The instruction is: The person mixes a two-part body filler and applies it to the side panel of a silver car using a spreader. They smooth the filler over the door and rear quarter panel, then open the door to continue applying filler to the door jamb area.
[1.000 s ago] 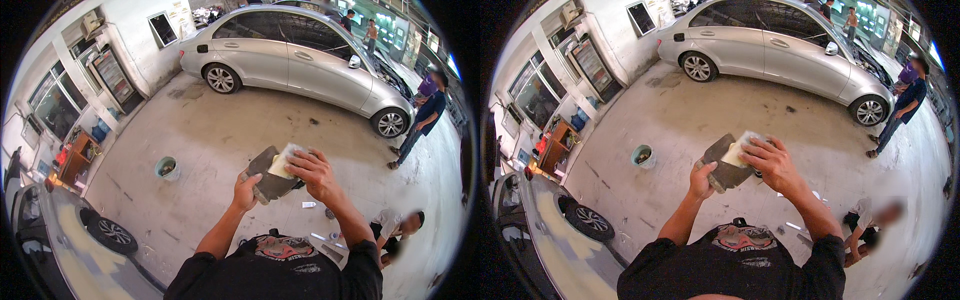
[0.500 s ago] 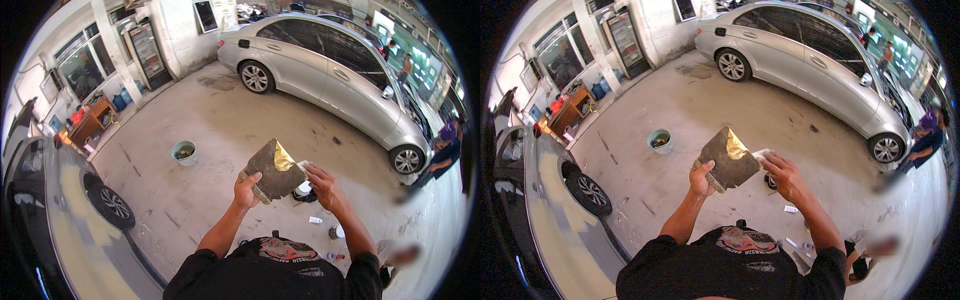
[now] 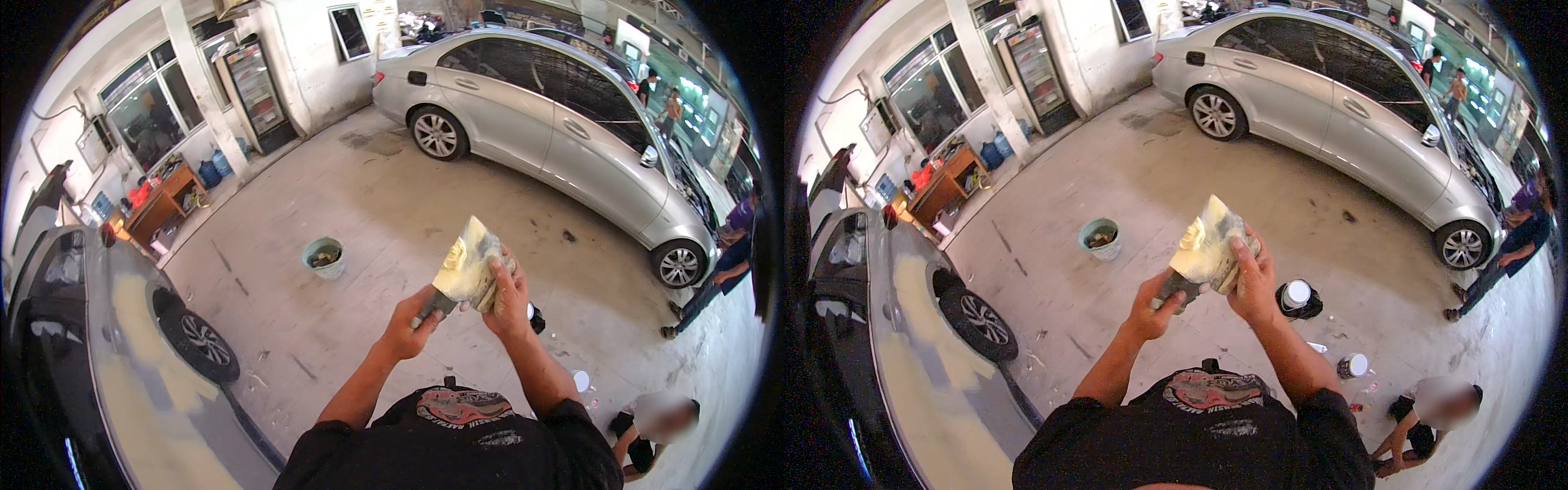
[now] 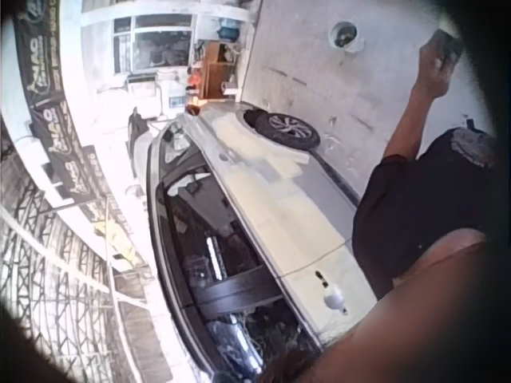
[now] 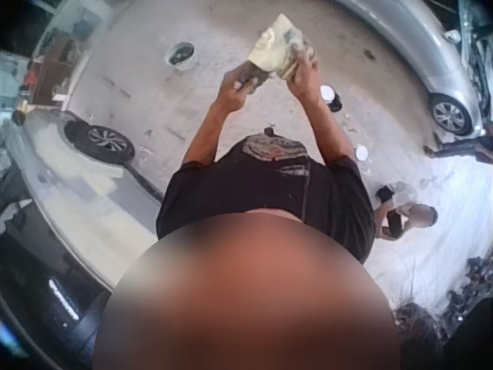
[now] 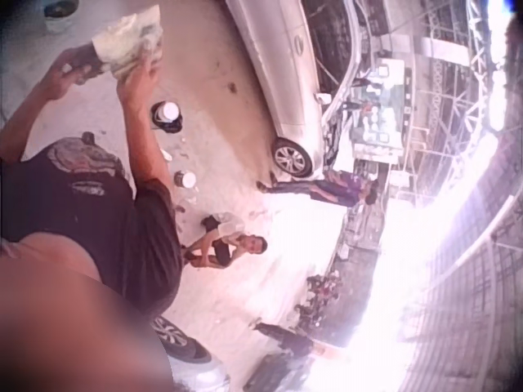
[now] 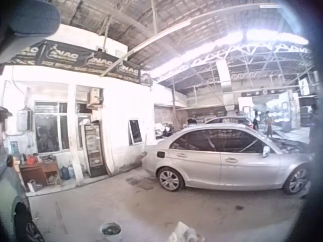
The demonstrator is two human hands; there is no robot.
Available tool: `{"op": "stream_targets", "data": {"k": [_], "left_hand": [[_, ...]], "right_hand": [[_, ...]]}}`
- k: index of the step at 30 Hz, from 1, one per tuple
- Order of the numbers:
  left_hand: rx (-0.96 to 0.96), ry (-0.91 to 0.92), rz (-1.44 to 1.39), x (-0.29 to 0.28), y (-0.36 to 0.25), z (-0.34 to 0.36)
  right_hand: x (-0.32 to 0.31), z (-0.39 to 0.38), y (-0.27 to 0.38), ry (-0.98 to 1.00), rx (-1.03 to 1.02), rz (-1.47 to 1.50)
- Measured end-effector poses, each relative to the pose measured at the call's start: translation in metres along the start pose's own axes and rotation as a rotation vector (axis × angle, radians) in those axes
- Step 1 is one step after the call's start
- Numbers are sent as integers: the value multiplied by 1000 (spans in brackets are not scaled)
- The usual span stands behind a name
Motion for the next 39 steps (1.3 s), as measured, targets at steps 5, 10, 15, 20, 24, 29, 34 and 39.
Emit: {"op": "stream_targets", "data": {"k": [5,10,15,20,24,29,34,39], "left_hand": [[-224,-369,-877,-48,26,-26],[-218,-522,-876,-89,30,-37],[-206,-640,-817,-120,39,-54],[-136,-725,-781,-149,45,-49],[-27,-804,-813,-180,53,-40],[76,-931,-711,-223,53,-38],[165,-1085,-588,-255,23,-48],[205,-1376,-355,-288,23,-66]], "right_hand": [[92,-16,12,834,-547,-913],[76,25,-18,917,-636,-1720],[122,32,-62,1106,-670,-1596],[159,58,-87,1088,-797,-1384],[173,95,-120,1238,-701,-1035],[186,127,-175,1305,-534,-877],[160,174,-252,1470,-537,-1085],[166,221,-274,677,342,-159]]}}
Point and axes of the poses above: each hand's wrist, its own z-axis towards the middle knuckle, its own x-axis out of the palm, y = z × x, the point moved 8 cm from there along z, towards the middle knuckle, and after that the axes turned 3 degrees about -x, right-handed, at the moved point
